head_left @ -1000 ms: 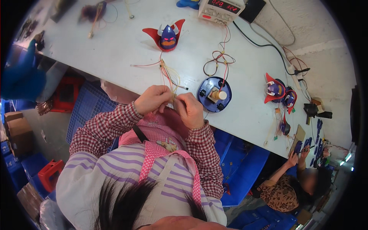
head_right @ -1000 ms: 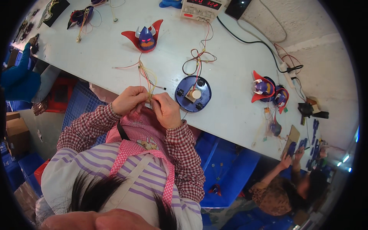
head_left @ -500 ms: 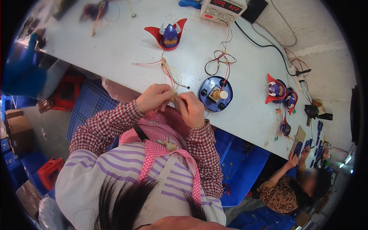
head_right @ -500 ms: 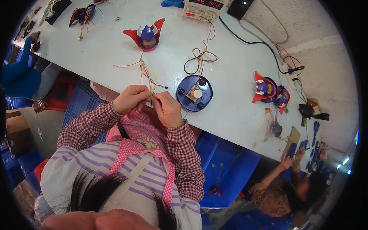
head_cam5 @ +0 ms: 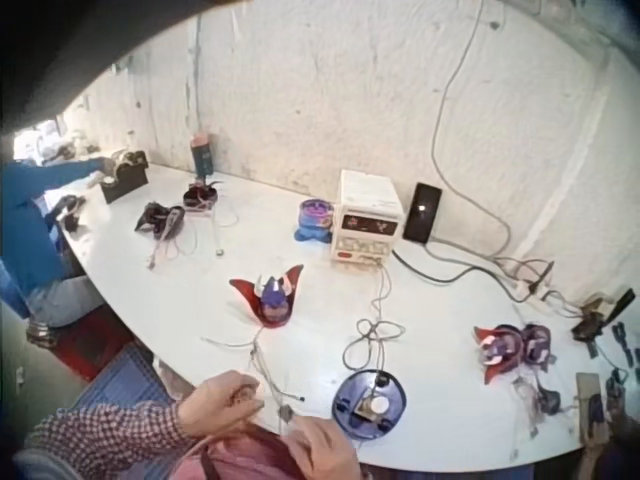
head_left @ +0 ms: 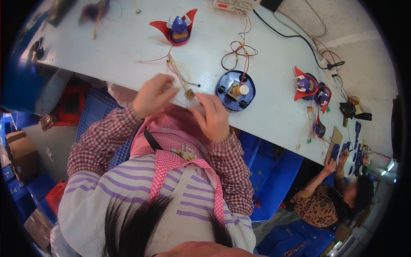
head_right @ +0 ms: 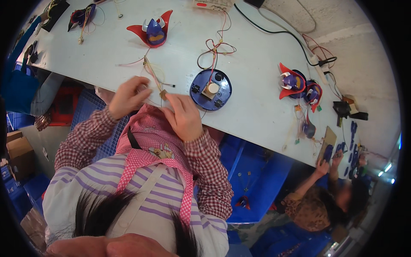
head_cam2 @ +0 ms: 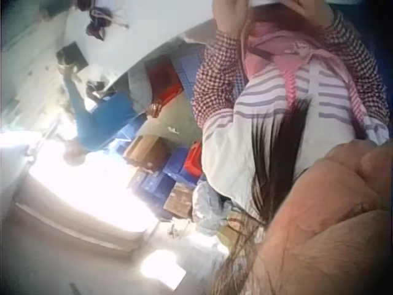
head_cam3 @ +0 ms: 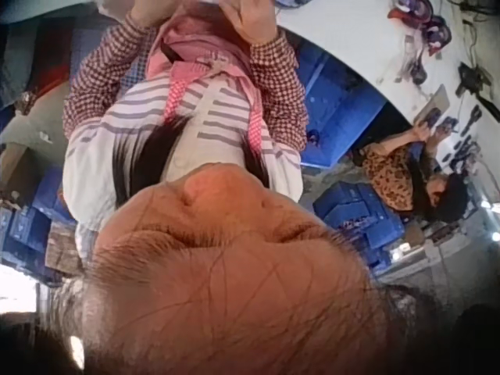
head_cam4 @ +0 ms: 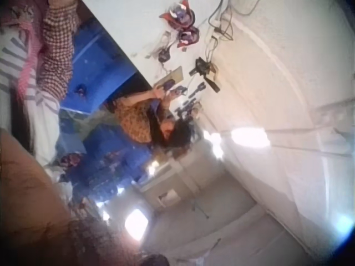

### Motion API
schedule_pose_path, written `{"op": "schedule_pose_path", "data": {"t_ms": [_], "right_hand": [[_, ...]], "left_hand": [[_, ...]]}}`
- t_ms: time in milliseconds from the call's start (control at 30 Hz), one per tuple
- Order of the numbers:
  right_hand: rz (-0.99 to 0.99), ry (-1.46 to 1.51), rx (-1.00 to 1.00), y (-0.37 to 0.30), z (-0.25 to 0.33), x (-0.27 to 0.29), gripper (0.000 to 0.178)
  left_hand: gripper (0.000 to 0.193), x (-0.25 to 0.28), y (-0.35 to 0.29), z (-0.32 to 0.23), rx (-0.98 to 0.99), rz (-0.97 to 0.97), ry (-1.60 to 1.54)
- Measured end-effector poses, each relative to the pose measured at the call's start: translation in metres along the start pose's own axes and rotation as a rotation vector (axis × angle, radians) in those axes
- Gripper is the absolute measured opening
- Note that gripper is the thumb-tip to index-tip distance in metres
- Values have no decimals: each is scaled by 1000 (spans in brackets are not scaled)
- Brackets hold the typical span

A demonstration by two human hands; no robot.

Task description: Assembling electronic toy components by connecting wires and parts at a workbench.

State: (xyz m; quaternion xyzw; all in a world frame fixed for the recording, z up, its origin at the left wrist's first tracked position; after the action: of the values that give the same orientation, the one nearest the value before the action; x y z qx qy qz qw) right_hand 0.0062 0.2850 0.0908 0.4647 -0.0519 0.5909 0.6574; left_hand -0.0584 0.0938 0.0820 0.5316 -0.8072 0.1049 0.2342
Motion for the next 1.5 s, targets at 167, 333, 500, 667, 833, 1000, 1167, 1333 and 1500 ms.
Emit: {"op": "schedule_pose_path", "data": {"t_ms": [167,333,500,667,833,1000,1167,1333,1500], "right_hand": [[-200,-52,-407,-11,-13,65,39],[-139,-84,-377,16,-32,67,36],[-78,-281,-263,20,-48,49,29],[-44,-373,-237,17,-42,47,22],[-243,-262,-265,17,-54,78,17],[-245,-503,-488,26,-118,122,22],[-147,-478,-700,18,-135,124,32],[-323,-441,-182,55,-41,63,30],[275,-364,-348,96,-8,-75,42]], "left_hand": [[55,40,-14,3,-220,-374,525],[89,-48,48,-49,-450,72,226],[108,-100,85,-38,-504,148,385],[110,-108,91,-37,-400,273,386],[101,-101,86,-32,-439,140,336],[73,-37,72,-40,-646,-123,122],[61,64,75,44,-84,-347,344],[73,61,103,71,-21,-295,580],[75,46,144,57,-68,-263,346]]}}
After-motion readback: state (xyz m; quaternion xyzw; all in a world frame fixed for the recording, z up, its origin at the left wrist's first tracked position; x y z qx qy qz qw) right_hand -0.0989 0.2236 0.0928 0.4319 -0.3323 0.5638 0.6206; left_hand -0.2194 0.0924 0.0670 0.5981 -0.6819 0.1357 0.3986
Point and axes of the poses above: each hand's wrist, its own y-axis towards the middle knuckle, its own x-axis out of the back of the hand, z = x × y, the point moved 2 cm from there along y, towards the middle knuckle, and after that the axes turned 7 degrees about -y, right-handed, at the moved point
